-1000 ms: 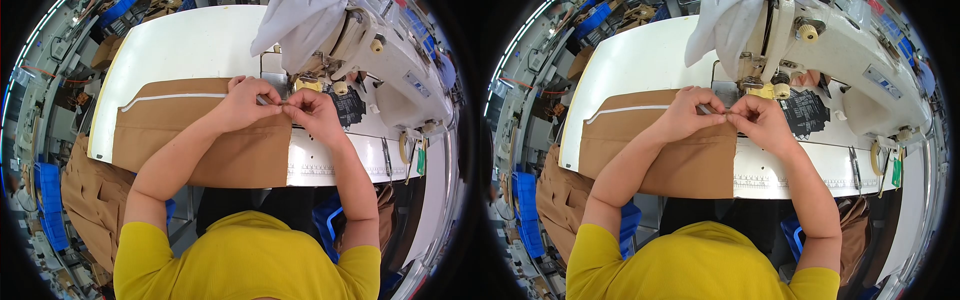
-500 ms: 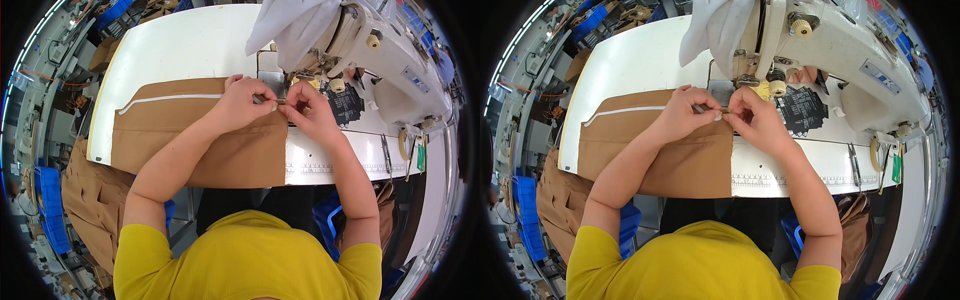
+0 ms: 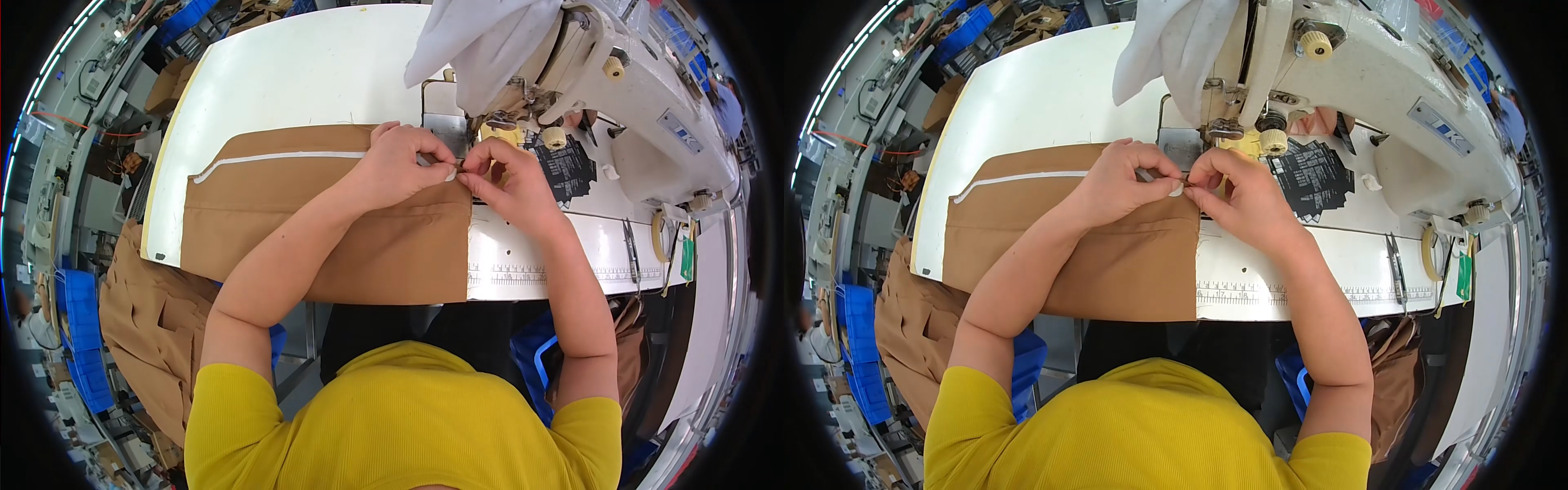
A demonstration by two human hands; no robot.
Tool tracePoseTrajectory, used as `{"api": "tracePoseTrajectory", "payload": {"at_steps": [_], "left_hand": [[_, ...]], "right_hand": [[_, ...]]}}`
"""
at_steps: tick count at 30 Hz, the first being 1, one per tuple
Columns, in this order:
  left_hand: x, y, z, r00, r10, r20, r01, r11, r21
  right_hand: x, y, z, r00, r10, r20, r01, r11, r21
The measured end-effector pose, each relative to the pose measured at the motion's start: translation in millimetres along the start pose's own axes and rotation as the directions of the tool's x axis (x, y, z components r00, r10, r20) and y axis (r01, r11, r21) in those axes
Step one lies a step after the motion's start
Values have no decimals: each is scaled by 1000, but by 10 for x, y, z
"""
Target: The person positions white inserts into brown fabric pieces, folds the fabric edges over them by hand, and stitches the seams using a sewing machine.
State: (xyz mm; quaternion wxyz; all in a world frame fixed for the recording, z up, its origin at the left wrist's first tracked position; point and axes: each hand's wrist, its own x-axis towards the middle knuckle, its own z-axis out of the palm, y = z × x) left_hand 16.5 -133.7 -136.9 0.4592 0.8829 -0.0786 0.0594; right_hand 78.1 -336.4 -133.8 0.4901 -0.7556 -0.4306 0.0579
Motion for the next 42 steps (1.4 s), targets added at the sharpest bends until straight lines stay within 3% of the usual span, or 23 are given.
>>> {"api": "tracePoseTrajectory", "payload": {"at_steps": [2,4,10,16,24,32,35,37,42], "left_hand": [[4,-3,3,1000,-21,14,22,999,-39],[-1,-21,2,999,-40,29,42,997,-58],[-17,72,-30,998,-34,47,36,998,-50],[-47,78,-17,999,21,33,-21,1000,5],[-30,65,5,997,81,18,-82,996,43],[-17,40,22,999,42,10,-41,995,-93],[-13,31,1,1000,-3,20,6,984,-179],[-4,20,-32,1000,12,23,-7,981,-195],[-24,25,-81,998,59,27,-53,983,-174]], "right_hand": [[2,-13,-18,999,52,15,-53,998,36],[2,-24,-41,967,246,62,-253,954,161],[15,108,-8,961,265,74,-273,885,376],[20,106,-13,947,308,96,-319,850,420],[18,86,-12,946,311,92,-319,839,440],[23,79,12,952,283,119,-306,835,458],[12,26,82,983,184,10,-168,871,462],[-25,-88,68,968,225,112,-250,912,326],[-89,-65,160,948,290,129,-316,899,303]]}}
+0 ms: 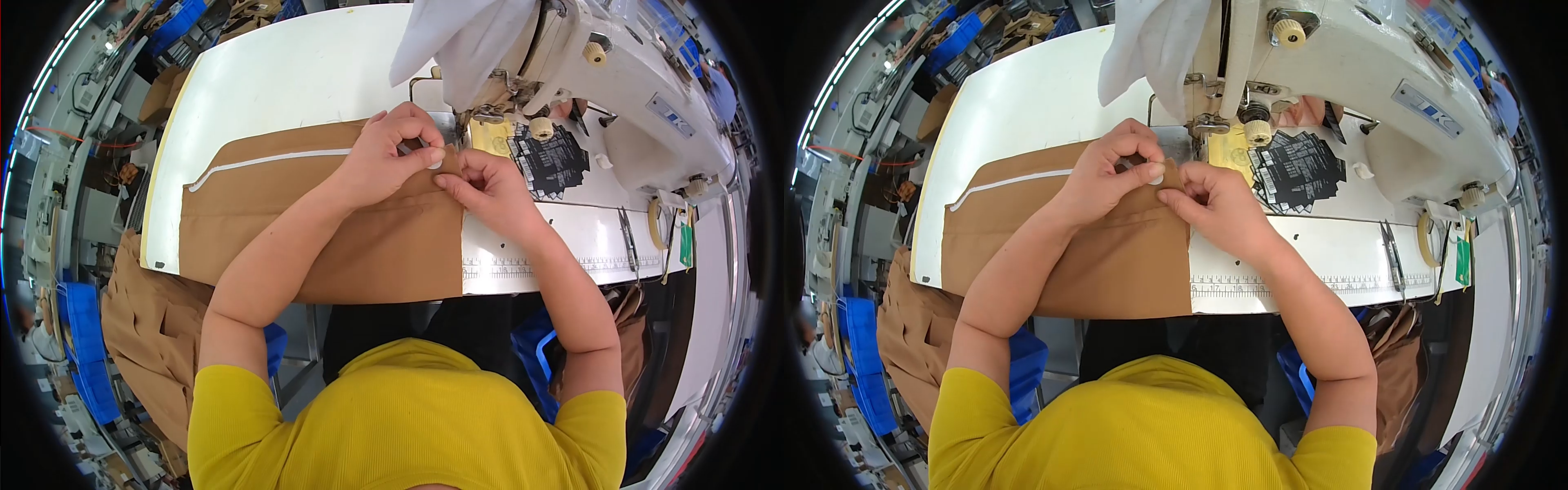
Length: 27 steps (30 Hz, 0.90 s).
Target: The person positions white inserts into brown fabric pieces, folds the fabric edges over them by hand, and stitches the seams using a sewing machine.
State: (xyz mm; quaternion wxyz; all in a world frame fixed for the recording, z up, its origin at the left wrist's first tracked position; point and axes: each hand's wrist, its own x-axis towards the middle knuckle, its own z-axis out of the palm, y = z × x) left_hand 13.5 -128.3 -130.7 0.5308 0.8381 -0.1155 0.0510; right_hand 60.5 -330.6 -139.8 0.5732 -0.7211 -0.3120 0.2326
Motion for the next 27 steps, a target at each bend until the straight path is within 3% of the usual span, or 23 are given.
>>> {"api": "tracePoseTrajectory", "payload": {"at_steps": [2,6,10,12,13,15,17,21,24,26,27], "left_hand": [[3,65,-4,999,27,-47,-31,996,-86],[25,151,-30,995,18,-97,-29,993,-117],[17,161,-31,999,11,-34,-16,988,-151],[21,192,-48,1000,16,-10,-18,988,-153],[27,206,-65,999,-26,41,35,965,-260],[23,236,-115,993,-61,98,93,928,-360],[7,266,-172,974,-86,209,167,897,-409],[-19,285,-191,975,-79,206,157,905,-396],[-39,264,-219,974,-57,219,114,960,-256],[-69,240,-172,986,136,94,-147,982,123],[-78,246,-151,987,136,89,-146,981,124]], "right_hand": [[-66,-30,56,999,38,-15,-39,999,-36],[-243,-111,213,999,29,-22,-26,991,131],[-366,-131,315,991,-4,-130,28,983,180],[-378,-76,310,983,0,-182,16,996,85],[-386,-62,340,983,-3,-186,19,996,85],[-412,-61,449,965,17,-263,56,962,266],[-443,-94,499,962,20,-274,58,960,274],[-469,-46,585,970,33,-241,39,957,288],[-512,-136,640,973,29,-228,56,931,361],[-516,-136,646,974,21,-227,58,941,334],[-524,-132,638,973,20,-229,53,950,308]]}}
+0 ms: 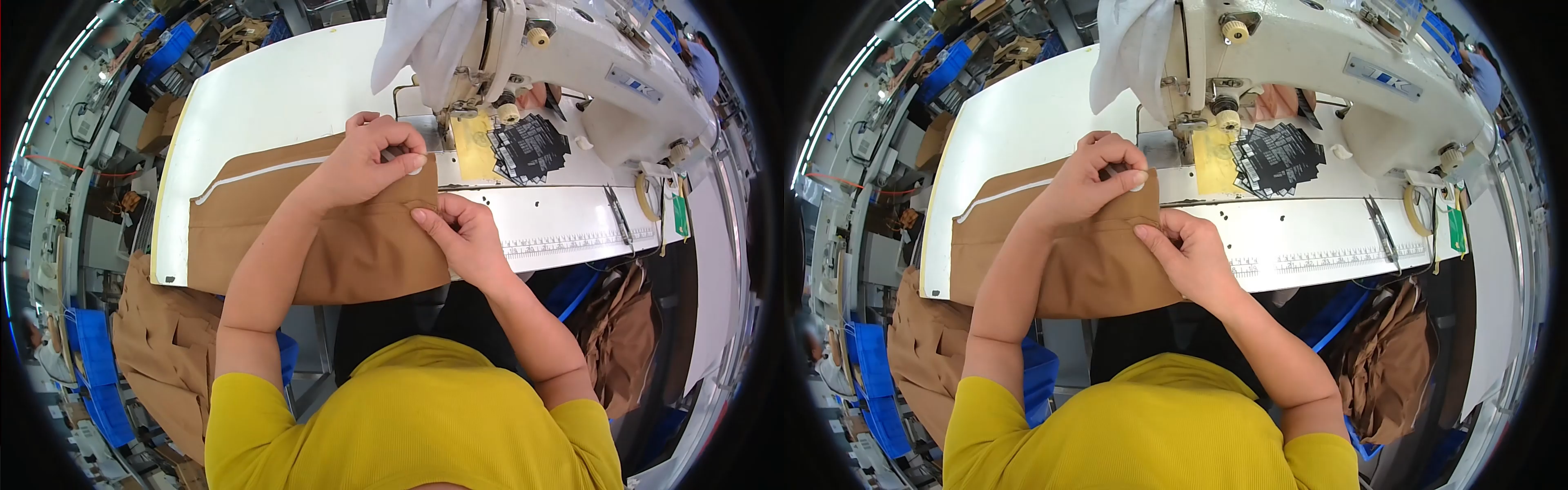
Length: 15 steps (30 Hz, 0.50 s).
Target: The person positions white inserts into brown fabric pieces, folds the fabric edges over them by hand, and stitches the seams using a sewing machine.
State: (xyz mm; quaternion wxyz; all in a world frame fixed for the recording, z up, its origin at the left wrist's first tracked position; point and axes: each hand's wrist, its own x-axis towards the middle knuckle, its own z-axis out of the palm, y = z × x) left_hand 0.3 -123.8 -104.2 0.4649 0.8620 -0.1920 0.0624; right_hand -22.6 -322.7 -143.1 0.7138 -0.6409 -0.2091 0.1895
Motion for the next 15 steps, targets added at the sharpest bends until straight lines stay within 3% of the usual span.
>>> {"api": "tracePoseTrajectory", "payload": {"at_steps": [4,6,7,9,15], "left_hand": [[-9,46,62,1000,-12,-13,14,988,151],[-6,48,90,999,-52,-16,54,980,190],[0,25,117,999,-39,-23,43,982,184],[9,-24,182,999,-28,-34,34,984,177],[146,-133,326,999,-9,-49,18,980,199]], "right_hand": [[57,-124,-214,994,54,92,-42,991,-131],[162,-233,-392,946,243,214,-159,924,-348],[230,-265,-451,944,244,221,-156,924,-350],[377,-313,-567,993,-36,113,88,866,-491],[824,-206,-857,979,50,198,41,903,-428]]}}
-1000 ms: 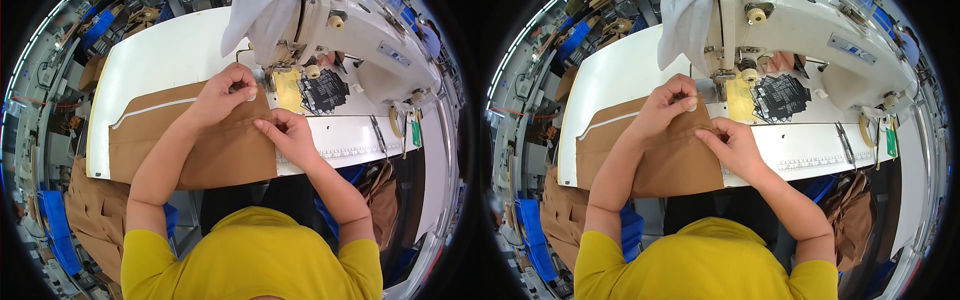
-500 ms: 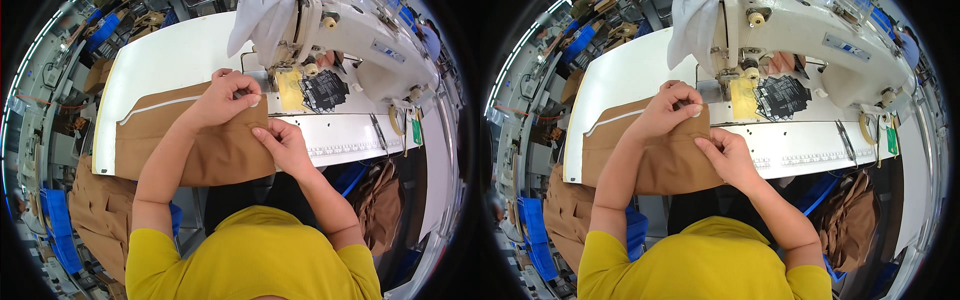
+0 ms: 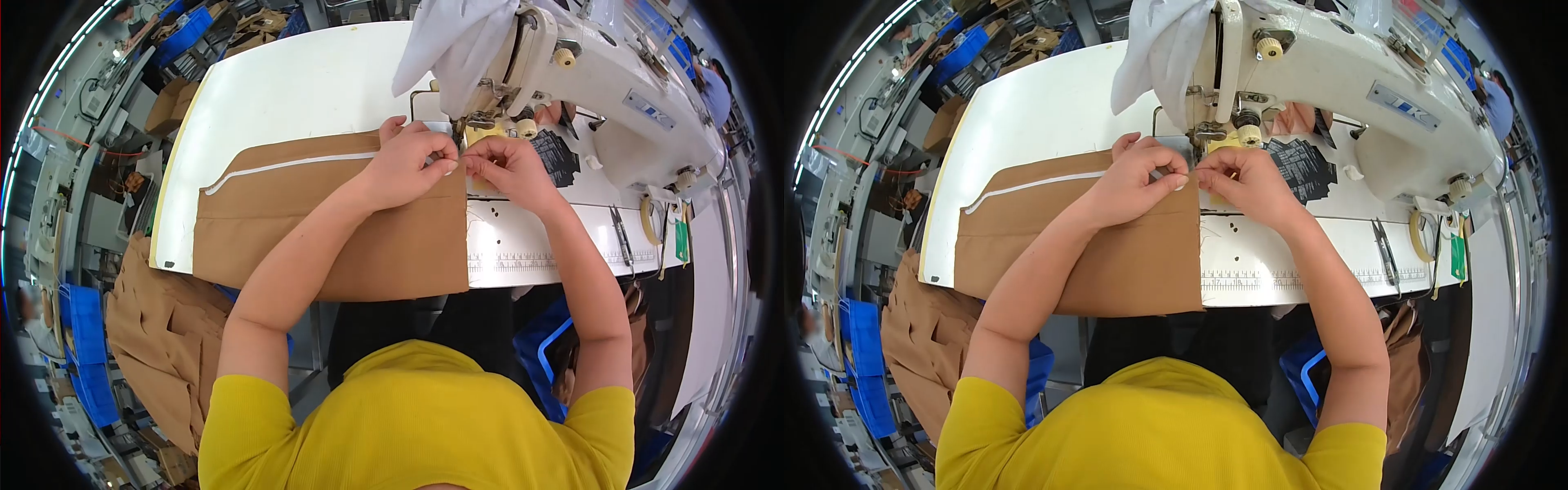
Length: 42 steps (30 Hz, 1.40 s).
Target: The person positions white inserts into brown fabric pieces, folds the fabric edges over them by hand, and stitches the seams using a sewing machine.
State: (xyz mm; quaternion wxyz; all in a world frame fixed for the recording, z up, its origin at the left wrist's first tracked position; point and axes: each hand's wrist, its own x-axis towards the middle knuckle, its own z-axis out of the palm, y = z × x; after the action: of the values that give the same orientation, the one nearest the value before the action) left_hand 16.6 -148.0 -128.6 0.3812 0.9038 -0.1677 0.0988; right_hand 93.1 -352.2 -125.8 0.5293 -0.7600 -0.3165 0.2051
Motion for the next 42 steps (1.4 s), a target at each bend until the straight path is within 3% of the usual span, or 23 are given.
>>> {"api": "tracePoseTrajectory", "payload": {"at_steps": [4,7,12,25,30,34,37,39,42], "left_hand": [[92,-61,49,999,4,44,-8,996,85],[107,-98,85,998,32,53,-38,994,104],[103,-106,66,997,75,13,-76,992,104],[56,7,-71,998,56,27,-61,958,280],[33,21,-25,997,80,6,-79,970,230],[6,59,-10,976,198,-88,-154,919,363],[-10,114,-45,959,249,-135,-168,884,437],[-16,124,-56,951,263,-160,-162,869,467],[-36,126,-70,947,273,-171,-162,862,481]], "right_hand": [[15,117,55,997,-48,-64,52,997,64],[-18,133,63,993,-35,-109,58,975,215],[-4,158,74,995,-53,-80,50,998,-40],[-33,101,94,966,-252,-57,243,961,-129],[-42,108,88,992,-116,-49,119,992,52],[-31,144,95,989,-126,-76,134,984,116],[-39,149,76,970,-227,-82,229,973,10],[-44,141,74,900,-427,-87,408,896,-177],[-46,143,65,858,-510,-64,474,833,-284]]}}
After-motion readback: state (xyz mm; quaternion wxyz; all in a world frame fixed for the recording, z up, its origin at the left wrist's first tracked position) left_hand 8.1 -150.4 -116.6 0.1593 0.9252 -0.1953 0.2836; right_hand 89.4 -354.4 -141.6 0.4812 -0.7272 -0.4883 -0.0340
